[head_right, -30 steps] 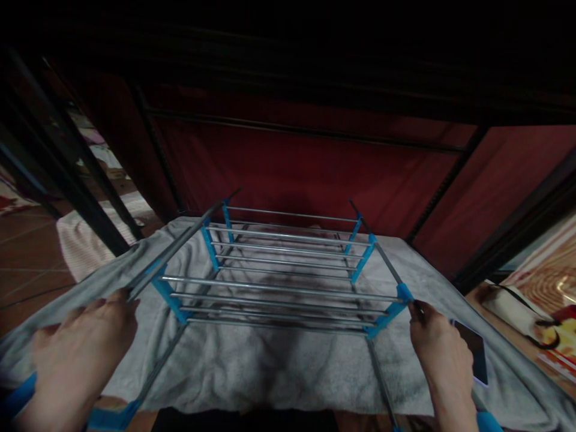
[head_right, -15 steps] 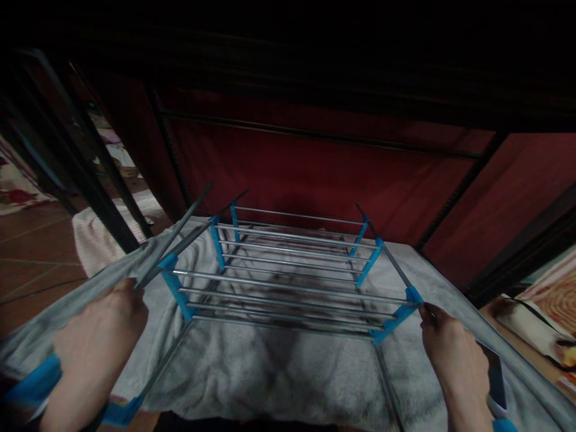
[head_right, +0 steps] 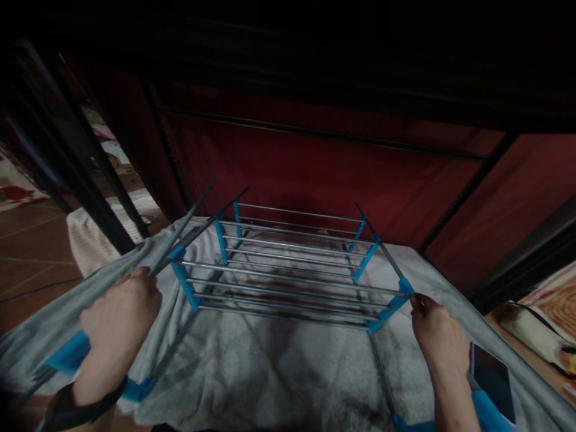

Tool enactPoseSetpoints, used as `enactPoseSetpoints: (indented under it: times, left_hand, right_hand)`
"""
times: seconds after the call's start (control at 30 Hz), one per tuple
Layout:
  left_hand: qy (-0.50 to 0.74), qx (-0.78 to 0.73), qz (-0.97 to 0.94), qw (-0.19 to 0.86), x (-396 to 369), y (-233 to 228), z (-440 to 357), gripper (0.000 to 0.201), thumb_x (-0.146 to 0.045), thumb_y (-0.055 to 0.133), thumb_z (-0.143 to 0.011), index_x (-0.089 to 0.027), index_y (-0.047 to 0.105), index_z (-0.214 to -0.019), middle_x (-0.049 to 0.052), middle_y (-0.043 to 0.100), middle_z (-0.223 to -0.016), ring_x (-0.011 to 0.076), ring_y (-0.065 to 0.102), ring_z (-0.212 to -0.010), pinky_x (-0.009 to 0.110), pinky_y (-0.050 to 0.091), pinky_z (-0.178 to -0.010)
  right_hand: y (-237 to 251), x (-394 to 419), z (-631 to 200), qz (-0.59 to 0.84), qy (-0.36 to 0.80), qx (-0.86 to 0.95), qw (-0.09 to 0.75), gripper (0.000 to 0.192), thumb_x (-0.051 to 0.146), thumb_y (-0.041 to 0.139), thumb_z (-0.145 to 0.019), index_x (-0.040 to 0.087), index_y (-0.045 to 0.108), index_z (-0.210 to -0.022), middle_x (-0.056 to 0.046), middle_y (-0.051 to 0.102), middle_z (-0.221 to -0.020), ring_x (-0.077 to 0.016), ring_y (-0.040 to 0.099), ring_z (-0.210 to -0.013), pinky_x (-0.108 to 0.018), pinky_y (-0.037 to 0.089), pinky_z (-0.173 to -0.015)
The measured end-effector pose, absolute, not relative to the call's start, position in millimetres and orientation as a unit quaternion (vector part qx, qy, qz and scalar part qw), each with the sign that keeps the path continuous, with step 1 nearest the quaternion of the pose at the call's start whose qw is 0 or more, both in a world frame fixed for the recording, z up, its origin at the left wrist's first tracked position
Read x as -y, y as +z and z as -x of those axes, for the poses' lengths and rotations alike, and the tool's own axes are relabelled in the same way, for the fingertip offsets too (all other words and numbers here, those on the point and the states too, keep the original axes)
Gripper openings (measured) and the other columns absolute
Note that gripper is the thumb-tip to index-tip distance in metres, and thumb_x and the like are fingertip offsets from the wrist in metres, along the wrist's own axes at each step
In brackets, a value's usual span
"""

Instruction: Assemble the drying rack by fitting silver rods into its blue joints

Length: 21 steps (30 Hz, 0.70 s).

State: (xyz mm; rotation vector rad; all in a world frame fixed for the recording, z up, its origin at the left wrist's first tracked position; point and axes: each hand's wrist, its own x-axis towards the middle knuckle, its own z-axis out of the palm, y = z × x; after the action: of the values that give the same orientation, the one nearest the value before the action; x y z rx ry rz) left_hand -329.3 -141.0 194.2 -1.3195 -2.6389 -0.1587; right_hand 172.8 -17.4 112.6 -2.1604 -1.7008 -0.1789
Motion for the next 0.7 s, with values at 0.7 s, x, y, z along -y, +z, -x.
enactPoseSetpoints:
  times: [0.7]
  left_hand:
    - [-0.106,0.772,0.625,0.046,172.9,121.9,289.6,0.043,-0.015,0.037,-0.097,-0.021,0.061,-0.133,0.011,0.070,-0.117,0.0216,0.071,-0.089,0.029,0.051,-0.073]
  right_hand:
    - [107.3,69.5,-104.5,0.613,-0.065,0.633,0.469,0.047,0.049,0.049,-0.098,0.018,0.069,-0.126,-0.017,0.064,-0.128,-0.0313,0.062,-0.117,-0.044,0.055,-0.093]
